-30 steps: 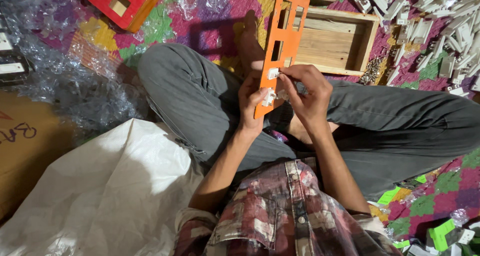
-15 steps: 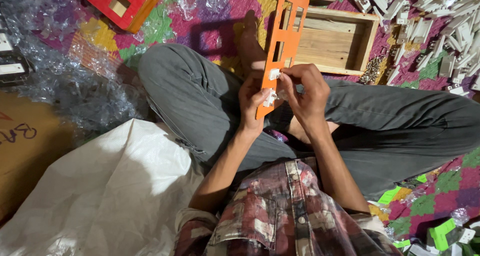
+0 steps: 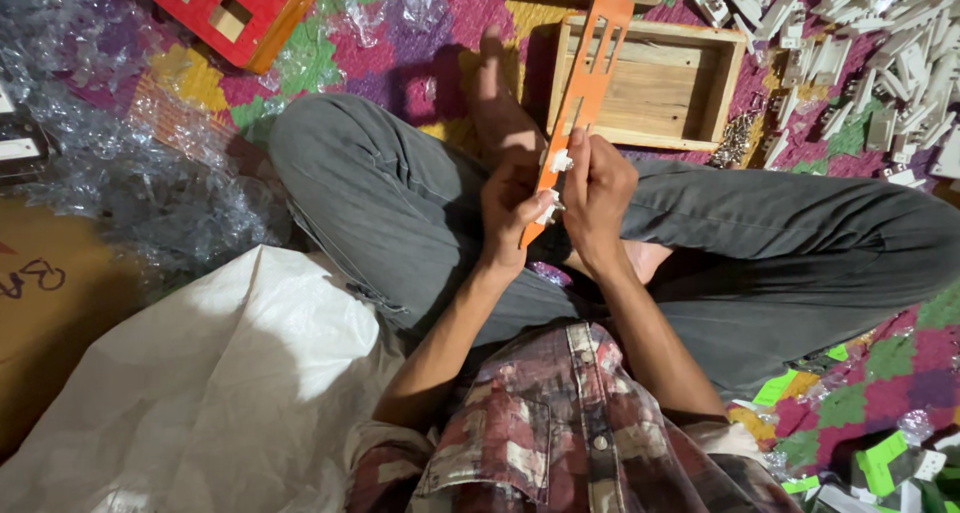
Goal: The person sits cross-legged on a matted floor and assembles electrical switch panels. They fit white switch and socket modules into the cutouts of an orange plastic faceplate, press the modules into place, and take small screws from a wooden parts box to secure the components, working on one panel at a time.
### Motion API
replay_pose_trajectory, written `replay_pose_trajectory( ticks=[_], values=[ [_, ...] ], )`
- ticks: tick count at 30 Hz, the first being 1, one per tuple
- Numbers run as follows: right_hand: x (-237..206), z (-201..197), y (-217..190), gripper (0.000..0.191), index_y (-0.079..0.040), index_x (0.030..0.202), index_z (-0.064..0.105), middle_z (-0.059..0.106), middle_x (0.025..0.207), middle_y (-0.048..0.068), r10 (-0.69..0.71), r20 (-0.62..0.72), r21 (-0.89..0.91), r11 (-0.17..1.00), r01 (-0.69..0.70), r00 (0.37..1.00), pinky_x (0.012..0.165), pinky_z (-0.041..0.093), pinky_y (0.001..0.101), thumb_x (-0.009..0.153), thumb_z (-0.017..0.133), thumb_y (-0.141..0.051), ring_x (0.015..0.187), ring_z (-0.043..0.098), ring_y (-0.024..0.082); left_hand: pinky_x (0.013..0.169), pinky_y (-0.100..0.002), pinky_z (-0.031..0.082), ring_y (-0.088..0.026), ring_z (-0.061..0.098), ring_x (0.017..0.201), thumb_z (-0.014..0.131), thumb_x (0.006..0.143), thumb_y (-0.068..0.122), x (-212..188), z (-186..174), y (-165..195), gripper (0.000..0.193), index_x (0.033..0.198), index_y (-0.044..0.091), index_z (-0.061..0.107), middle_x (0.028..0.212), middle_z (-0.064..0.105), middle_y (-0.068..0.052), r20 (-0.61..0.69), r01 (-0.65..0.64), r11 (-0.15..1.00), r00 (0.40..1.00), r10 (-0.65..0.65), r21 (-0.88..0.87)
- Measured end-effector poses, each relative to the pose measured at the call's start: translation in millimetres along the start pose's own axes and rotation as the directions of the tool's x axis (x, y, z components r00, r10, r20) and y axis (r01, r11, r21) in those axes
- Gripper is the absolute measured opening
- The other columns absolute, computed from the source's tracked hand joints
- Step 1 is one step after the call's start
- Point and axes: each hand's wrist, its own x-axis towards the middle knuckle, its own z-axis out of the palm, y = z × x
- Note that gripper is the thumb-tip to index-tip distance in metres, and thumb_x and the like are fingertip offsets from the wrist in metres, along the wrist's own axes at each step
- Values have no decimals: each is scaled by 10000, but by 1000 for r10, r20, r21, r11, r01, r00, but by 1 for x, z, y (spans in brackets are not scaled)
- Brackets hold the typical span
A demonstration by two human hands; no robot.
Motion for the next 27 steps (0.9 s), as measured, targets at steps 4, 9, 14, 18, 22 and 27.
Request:
replay_pose_trajectory(
  ticks=[4,9,14,18,22,27],
  values=[
    [4,-2,-4,422,10,821,448,437,722,102,40,-10,102,994,-39,999,587,359,348,1190,522,-181,587,428,203,836,-294,495,-136,607,969,708,936,193,2,-1,0,435,1306,-10,603,1139,653,-68,2,29,990,1000,-29,-135],
    [5,-17,-25,132,19,1090,618,563,968,89,-141,48,203,971,129,989,748,465,321,1065,665,-101,827,548,190,1084,-372,490,-219,630,1219,616,942,301,4,0,11,543,1400,18,548,1296,644,-104,-29,22,965,999,-31,-263],
    [8,-18,-37,128,10,1094,673,607,1003,110,-207,19,163,966,201,978,723,493,308,991,746,26,823,591,189,1085,-393,485,-234,625,1228,603,969,302,3,1,16,545,1408,-15,543,1304,641,-120,-21,32,960,999,-39,-277],
    [7,-16,-37,114,11,1077,670,628,977,106,-204,1,152,968,201,979,727,510,305,1000,749,38,813,622,193,1076,-385,491,-230,628,1211,609,960,298,4,0,15,544,1395,-25,557,1291,641,-123,-11,21,961,1000,-25,-274],
    [6,-16,-36,104,16,1055,659,629,960,110,-195,-7,145,970,194,981,720,506,307,1006,750,28,798,617,192,1040,-379,504,-228,638,1174,602,970,314,2,-1,15,533,1373,-33,570,1262,648,-133,-5,19,970,1000,-20,-243],
    [5,-14,-34,114,14,1038,639,607,933,108,-164,-1,130,978,163,986,699,495,315,1007,749,22,769,608,195,1022,-378,510,-227,646,1153,603,956,302,3,-2,14,534,1370,-34,569,1252,652,-139,3,26,968,1000,-26,-249]
  ],
)
